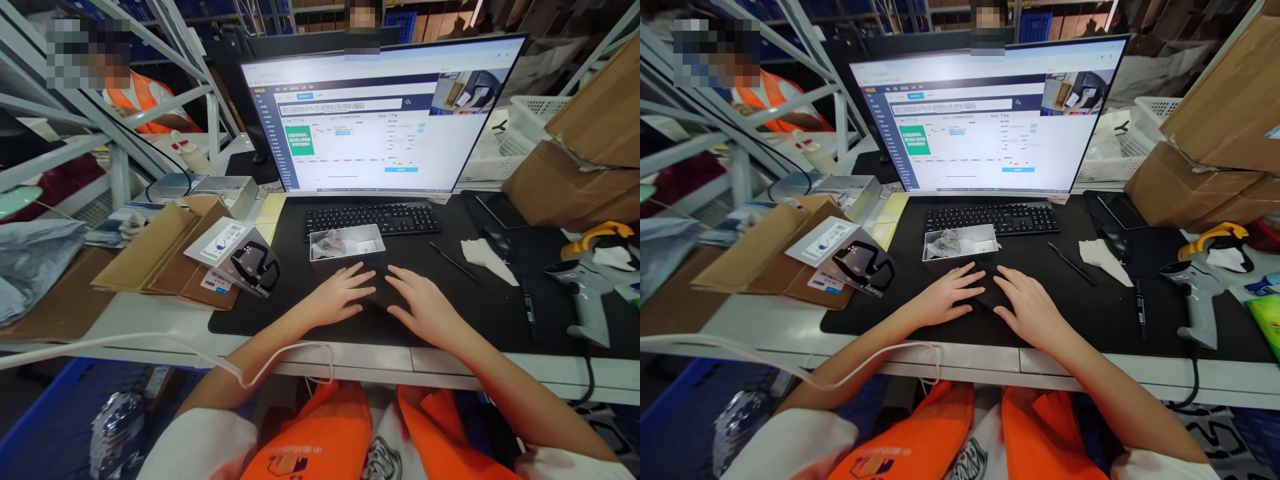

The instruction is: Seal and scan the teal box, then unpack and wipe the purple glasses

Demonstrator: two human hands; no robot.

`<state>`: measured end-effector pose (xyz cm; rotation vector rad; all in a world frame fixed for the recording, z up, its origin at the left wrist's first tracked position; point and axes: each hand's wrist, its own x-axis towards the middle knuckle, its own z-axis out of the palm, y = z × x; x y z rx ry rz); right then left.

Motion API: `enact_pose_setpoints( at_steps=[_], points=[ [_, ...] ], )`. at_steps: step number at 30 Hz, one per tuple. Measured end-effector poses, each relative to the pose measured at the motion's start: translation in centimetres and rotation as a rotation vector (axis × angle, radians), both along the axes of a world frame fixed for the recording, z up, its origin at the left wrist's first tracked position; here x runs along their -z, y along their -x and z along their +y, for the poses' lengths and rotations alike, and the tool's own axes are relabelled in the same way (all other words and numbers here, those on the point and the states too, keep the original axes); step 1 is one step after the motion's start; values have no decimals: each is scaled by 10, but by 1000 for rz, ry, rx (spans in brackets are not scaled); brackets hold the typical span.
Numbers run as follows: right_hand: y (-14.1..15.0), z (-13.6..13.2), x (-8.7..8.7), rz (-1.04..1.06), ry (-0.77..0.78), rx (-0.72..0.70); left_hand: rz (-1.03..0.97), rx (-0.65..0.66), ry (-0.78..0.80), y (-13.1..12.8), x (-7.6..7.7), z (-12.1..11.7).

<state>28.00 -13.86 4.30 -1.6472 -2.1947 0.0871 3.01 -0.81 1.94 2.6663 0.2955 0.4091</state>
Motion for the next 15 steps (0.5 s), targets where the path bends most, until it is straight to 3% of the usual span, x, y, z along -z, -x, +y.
enact_pose_setpoints(
  at_steps=[2,5,7,11,15],
  points=[
    [-1,1,-1,-14,34,11,-122,-7,129,2,7,3],
    [-4,4,-3,7,78,17,-240,-209,301,0,18,9],
    [-9,5,-4,41,100,4,-151,-290,304,-3,21,13],
    [-30,4,-5,176,162,-57,115,-260,175,-6,14,17],
    [-42,6,-12,270,274,-41,101,-285,339,-4,10,13]
  ],
)
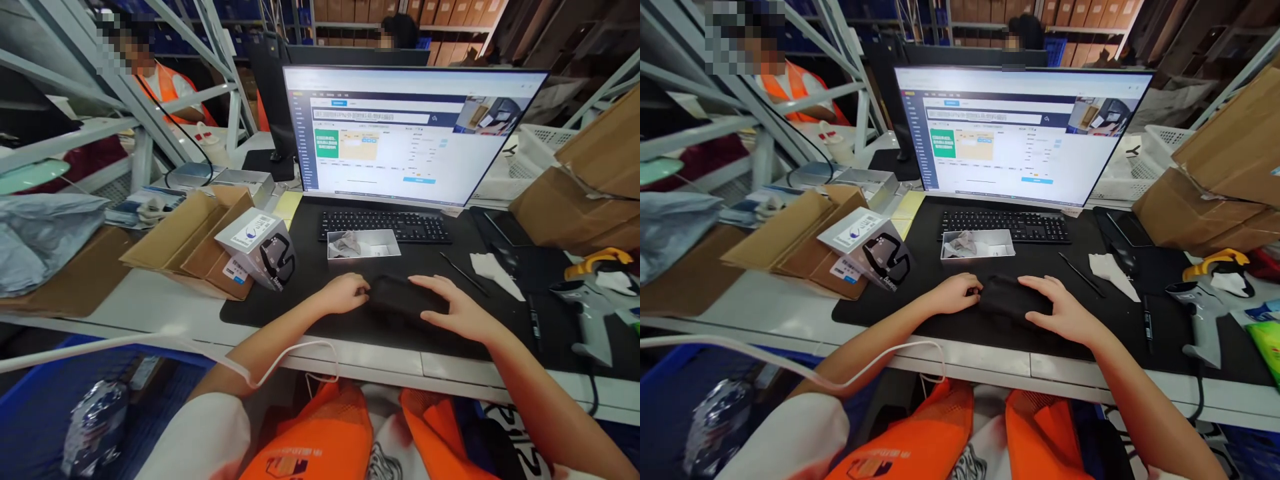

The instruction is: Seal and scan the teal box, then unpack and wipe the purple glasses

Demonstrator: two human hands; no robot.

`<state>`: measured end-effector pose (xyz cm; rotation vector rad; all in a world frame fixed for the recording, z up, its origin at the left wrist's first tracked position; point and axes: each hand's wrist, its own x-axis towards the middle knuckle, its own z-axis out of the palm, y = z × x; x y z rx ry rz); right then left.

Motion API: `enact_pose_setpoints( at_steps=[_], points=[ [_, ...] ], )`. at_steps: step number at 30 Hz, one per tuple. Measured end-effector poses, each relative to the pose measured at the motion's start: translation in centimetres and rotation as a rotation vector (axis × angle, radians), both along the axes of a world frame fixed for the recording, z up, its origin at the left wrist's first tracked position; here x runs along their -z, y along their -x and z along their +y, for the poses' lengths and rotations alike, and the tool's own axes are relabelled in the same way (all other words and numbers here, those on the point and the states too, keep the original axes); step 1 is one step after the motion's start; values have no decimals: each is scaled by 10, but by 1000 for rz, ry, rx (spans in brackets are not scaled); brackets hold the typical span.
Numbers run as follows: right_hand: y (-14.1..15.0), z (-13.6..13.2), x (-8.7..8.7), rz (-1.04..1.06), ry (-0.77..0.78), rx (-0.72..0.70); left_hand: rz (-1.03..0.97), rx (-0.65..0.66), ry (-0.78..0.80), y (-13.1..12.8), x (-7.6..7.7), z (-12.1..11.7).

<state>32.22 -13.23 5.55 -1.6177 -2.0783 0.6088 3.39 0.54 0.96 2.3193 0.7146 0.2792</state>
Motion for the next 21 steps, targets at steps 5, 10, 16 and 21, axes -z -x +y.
enact_pose_setpoints(
  at_steps=[5,10,16,21],
  points=[
    [41,6,-15,-141,-4,114,-100,-110,62,-5,4,-9],
    [81,12,-19,-237,-180,132,-154,-143,62,-5,1,-6],
    [83,13,-7,-216,-249,92,-49,-60,-34,16,-14,6],
    [98,23,7,-240,-285,5,29,53,1,28,-18,14]
  ],
)
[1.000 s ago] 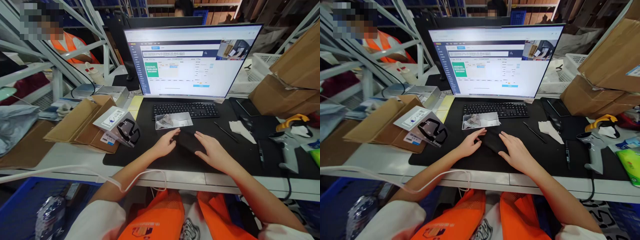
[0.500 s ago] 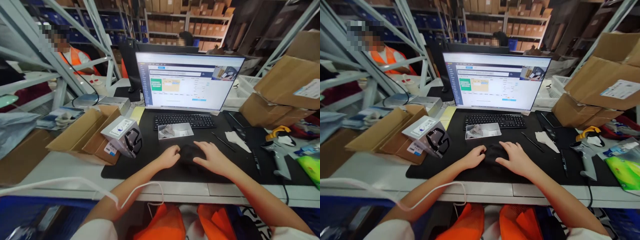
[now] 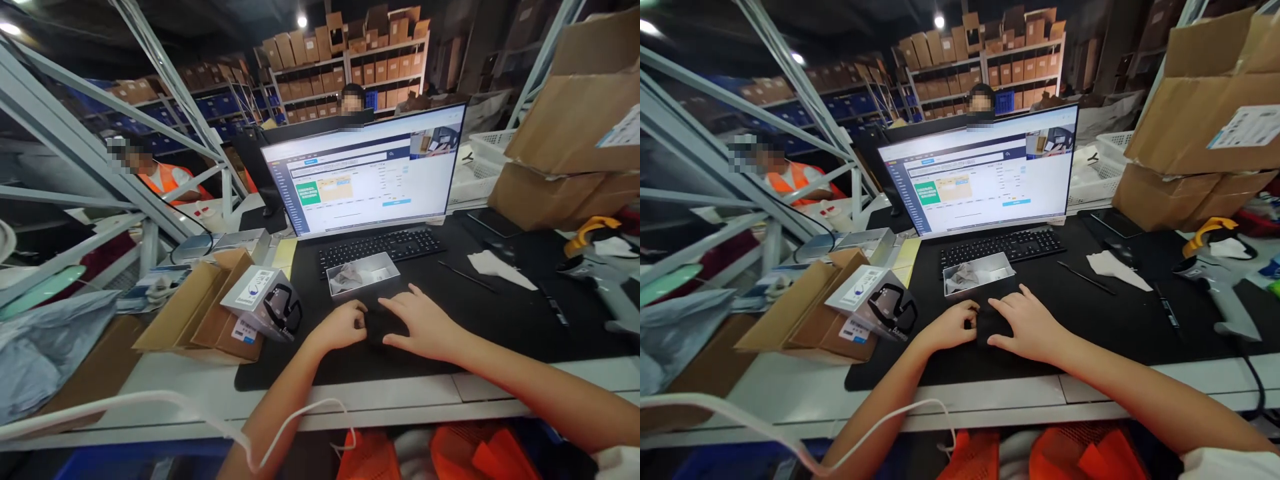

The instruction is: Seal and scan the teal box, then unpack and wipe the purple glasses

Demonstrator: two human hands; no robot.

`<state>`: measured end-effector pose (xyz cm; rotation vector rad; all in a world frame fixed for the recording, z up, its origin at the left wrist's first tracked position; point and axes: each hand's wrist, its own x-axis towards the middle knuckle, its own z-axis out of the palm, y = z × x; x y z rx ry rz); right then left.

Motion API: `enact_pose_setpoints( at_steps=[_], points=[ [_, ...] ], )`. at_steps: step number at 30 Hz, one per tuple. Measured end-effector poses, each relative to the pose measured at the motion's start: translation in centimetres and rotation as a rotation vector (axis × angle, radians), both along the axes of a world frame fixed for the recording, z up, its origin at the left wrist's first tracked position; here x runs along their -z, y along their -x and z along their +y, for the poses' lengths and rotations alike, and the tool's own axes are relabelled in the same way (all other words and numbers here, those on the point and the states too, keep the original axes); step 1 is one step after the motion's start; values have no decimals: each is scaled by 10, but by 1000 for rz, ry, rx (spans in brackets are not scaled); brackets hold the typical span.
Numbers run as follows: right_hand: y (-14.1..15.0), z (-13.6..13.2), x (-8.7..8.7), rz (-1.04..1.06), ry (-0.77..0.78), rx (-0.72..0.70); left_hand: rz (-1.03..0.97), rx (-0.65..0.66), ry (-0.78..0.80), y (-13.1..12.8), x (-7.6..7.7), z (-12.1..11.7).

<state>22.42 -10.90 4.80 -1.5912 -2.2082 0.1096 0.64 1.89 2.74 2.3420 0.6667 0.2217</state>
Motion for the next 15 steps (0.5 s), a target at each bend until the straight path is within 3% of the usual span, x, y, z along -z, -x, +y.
enact_pose_setpoints(
  at_steps=[5,8,11,12,15],
  points=[
    [-9,6,-1,50,-64,-77,46,-45,81,4,3,8],
    [-49,-5,5,179,-132,62,-49,-86,-35,2,4,5],
    [-94,-25,32,304,-93,310,-355,-160,-194,-5,4,-7],
    [-105,-32,43,314,-31,329,-427,-137,-226,-9,4,-13],
    [-117,-50,74,262,95,275,-380,89,-282,-21,0,-30]
  ],
)
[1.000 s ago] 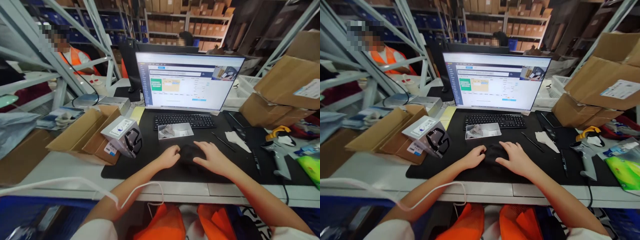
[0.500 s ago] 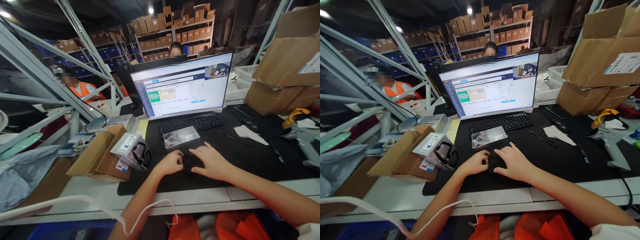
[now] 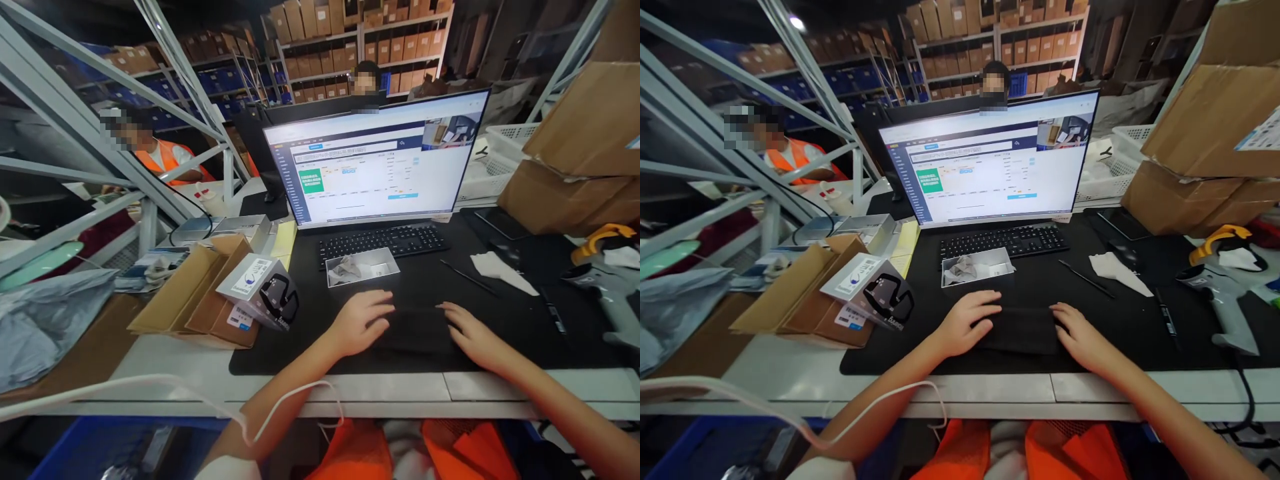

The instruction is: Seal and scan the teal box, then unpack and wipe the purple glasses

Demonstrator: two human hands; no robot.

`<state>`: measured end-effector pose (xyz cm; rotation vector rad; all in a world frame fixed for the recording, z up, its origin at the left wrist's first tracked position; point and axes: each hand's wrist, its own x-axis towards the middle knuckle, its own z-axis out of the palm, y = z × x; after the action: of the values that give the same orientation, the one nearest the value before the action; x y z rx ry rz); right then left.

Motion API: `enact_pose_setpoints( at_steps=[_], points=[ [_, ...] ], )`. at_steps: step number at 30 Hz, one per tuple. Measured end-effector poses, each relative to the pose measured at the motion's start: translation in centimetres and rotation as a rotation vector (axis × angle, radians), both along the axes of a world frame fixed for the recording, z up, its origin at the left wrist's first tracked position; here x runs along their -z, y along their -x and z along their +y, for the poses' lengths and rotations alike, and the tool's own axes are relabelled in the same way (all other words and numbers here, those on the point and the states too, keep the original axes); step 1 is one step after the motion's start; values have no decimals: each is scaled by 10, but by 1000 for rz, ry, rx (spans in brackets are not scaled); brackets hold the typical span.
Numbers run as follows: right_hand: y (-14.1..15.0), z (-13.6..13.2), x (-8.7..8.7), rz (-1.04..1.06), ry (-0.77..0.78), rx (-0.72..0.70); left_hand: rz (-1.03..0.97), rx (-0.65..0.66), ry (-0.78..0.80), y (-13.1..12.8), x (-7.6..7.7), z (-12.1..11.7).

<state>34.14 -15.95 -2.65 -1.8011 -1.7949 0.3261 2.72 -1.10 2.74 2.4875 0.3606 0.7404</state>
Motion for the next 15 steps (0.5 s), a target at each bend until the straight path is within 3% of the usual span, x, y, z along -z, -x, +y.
enact_pose_setpoints(
  at_steps=[3,6,11,15],
  points=[
    [7,-7,13,-96,17,-23,243,41,-77,-11,-13,-10],
    [15,-5,10,-184,1,-42,410,4,-152,-26,-31,-13],
    [10,0,-10,-210,-43,-129,511,169,-199,-57,-41,-9],
    [-11,-4,-38,0,143,-187,497,155,-187,-63,-33,-5]
  ],
)
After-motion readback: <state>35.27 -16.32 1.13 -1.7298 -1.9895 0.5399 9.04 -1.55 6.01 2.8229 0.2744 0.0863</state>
